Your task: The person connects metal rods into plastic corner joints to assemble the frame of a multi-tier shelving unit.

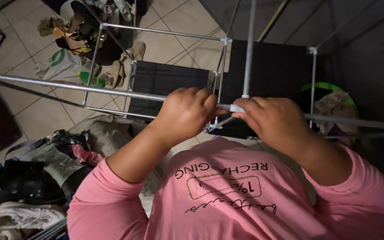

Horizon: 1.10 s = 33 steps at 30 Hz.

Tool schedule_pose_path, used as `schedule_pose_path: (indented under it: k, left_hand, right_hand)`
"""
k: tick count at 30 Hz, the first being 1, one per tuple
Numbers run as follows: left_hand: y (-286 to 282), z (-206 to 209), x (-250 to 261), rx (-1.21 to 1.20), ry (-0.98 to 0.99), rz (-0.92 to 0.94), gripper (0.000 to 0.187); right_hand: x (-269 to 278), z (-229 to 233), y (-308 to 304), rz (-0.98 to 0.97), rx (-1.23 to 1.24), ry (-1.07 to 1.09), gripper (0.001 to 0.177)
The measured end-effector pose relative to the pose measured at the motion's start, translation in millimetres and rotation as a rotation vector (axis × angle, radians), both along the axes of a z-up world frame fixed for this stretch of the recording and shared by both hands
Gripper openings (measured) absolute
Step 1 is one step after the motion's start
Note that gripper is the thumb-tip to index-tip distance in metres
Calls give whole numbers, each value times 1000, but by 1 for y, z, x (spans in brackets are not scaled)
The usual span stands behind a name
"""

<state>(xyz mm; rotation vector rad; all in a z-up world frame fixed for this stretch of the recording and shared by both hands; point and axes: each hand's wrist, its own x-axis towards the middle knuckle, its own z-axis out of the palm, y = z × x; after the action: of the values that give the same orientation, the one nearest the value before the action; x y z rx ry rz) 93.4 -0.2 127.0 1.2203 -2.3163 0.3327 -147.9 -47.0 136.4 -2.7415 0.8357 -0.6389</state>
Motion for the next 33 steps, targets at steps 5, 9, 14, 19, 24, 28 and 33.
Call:
schedule_pose_path:
  k: [5,9,14,19,24,28,33]
  left_hand:
    - [1,-3,-2,-17,-2,-9,31]
    - [1,-2,0,38,-29,-17,31]
    - [1,2,-9,88,15,-32,38]
    - [2,4,-10,110,46,-36,35]
    - [6,6,9,123,-34,65,38]
    - [2,3,19,115,-69,87,42]
    - [1,-3,17,92,-132,61,44]
  right_hand:
    - [4,-4,1,10,-14,-18,25]
    - [5,-9,2,11,-27,-15,25]
    - [5,-14,2,-29,-163,78,48]
    - [-16,-4,6,-75,-147,26,60]
    - [-46,-1,3,-147,-97,93,27]
    - [-49,-9,-4,-85,-102,96,30]
    - [-49,-13,-6,-61,-217,182,34]
